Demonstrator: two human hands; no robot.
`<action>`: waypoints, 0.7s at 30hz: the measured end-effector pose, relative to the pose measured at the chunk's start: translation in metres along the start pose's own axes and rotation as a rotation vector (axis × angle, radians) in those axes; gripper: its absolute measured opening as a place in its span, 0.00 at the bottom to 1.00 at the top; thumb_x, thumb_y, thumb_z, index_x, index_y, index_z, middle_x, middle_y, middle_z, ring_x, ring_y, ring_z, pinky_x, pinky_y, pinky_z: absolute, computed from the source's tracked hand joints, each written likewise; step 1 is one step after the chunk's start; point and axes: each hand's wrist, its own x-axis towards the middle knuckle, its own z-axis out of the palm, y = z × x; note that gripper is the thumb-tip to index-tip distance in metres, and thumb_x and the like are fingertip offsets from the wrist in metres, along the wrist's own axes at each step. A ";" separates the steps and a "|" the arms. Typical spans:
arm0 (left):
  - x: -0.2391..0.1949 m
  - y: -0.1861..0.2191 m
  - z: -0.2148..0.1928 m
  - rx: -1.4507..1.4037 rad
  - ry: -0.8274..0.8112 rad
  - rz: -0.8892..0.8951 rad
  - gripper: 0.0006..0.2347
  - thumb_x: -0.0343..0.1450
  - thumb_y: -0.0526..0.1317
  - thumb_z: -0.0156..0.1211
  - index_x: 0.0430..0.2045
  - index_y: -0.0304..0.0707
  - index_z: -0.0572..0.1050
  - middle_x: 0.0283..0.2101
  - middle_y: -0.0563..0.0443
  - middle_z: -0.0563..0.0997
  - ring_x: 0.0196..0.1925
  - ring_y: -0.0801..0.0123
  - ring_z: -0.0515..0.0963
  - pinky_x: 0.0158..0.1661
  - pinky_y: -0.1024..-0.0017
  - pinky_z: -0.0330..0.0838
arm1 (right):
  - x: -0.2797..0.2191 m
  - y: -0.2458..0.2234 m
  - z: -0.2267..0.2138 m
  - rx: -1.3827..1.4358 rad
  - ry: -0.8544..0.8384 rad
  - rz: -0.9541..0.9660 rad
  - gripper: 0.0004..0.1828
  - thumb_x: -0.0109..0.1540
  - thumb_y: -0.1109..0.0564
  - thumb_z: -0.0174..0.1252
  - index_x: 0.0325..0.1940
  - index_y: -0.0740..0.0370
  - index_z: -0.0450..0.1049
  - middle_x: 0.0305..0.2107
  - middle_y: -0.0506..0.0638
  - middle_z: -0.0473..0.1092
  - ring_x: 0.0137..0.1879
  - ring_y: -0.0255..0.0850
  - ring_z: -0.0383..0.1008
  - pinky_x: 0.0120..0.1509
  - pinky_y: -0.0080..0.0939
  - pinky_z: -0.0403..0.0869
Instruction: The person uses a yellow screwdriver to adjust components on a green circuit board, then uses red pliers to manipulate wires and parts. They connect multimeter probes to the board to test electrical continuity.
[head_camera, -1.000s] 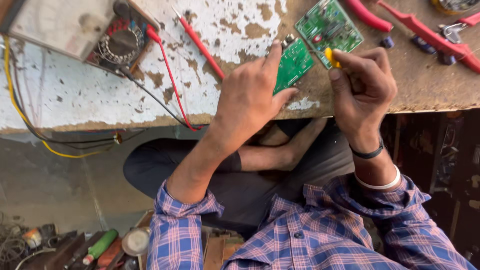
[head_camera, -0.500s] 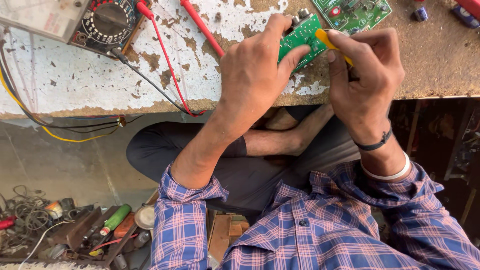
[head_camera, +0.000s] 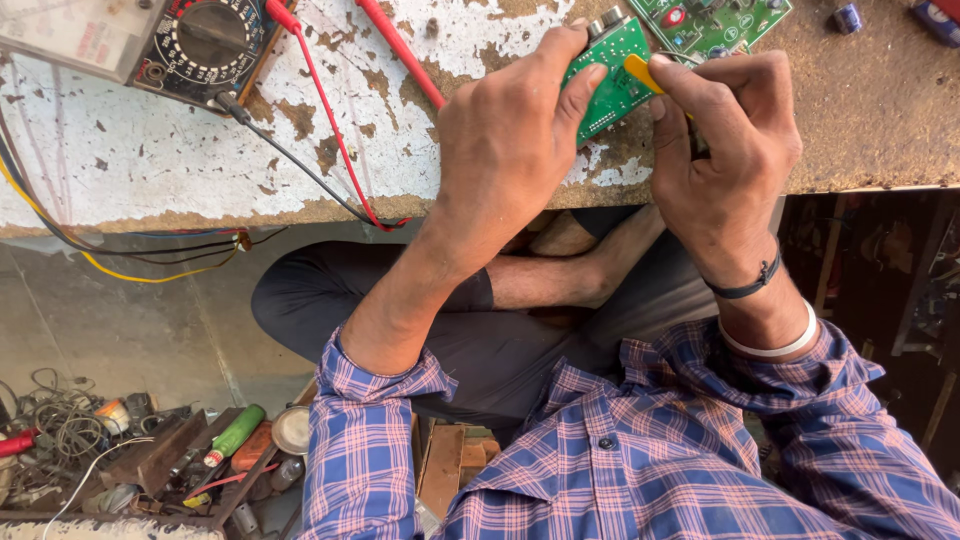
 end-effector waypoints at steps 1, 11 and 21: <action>0.000 0.001 0.002 0.011 0.008 -0.003 0.13 0.80 0.49 0.53 0.50 0.41 0.75 0.24 0.51 0.82 0.24 0.63 0.84 0.24 0.64 0.72 | 0.000 0.000 0.000 0.003 0.000 0.000 0.13 0.72 0.71 0.65 0.59 0.64 0.78 0.44 0.53 0.67 0.46 0.39 0.71 0.47 0.35 0.73; 0.000 0.003 0.011 0.046 0.109 0.020 0.11 0.81 0.50 0.52 0.44 0.43 0.71 0.25 0.53 0.80 0.26 0.61 0.83 0.25 0.62 0.71 | 0.002 -0.002 -0.003 0.005 -0.022 0.007 0.14 0.70 0.71 0.66 0.58 0.62 0.79 0.43 0.54 0.68 0.45 0.39 0.72 0.46 0.36 0.72; 0.000 -0.001 0.008 0.034 0.049 0.080 0.13 0.81 0.48 0.55 0.50 0.39 0.68 0.30 0.51 0.81 0.30 0.61 0.84 0.28 0.62 0.73 | -0.002 0.002 -0.002 0.025 -0.025 0.013 0.14 0.71 0.72 0.66 0.58 0.62 0.79 0.44 0.53 0.68 0.47 0.39 0.73 0.49 0.35 0.74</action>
